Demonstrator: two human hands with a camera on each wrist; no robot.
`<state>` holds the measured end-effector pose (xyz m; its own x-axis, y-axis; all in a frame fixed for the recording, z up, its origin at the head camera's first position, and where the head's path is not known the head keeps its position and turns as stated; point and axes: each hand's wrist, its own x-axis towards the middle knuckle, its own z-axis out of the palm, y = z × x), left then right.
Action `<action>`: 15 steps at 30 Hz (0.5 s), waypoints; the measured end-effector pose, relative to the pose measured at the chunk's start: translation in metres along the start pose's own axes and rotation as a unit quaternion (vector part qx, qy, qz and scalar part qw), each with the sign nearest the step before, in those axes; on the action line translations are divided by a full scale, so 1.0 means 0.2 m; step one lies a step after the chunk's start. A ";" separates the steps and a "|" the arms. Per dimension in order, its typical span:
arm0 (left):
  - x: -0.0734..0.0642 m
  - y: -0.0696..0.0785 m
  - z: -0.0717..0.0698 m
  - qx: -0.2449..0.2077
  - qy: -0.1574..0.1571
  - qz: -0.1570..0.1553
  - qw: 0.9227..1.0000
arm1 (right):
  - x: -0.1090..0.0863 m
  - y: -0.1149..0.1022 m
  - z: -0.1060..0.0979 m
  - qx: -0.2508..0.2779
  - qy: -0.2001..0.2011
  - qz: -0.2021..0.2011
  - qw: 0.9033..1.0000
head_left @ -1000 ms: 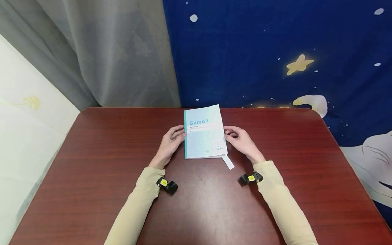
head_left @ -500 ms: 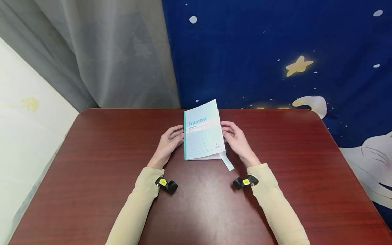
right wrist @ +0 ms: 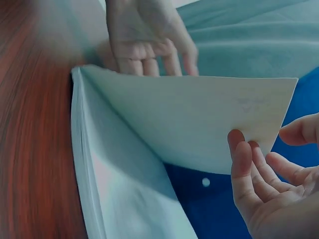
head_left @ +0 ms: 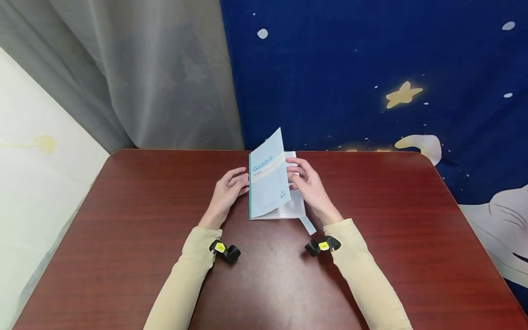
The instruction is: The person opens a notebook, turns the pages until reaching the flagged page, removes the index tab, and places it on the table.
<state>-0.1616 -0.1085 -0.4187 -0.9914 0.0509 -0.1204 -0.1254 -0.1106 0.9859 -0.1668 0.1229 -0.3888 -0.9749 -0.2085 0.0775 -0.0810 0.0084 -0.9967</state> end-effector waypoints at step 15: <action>0.04 0.21 0.06 -0.007 -0.001 0.078 0.997 | 0.06 -0.06 0.23 -0.001 -0.040 -0.031 0.999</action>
<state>-0.1743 -0.1010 -0.3774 -0.9988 0.0342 0.0354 0.0307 -0.1306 0.9910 -0.1682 0.0752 -0.3779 -0.9482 -0.2863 0.1374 -0.1418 -0.0051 -0.9899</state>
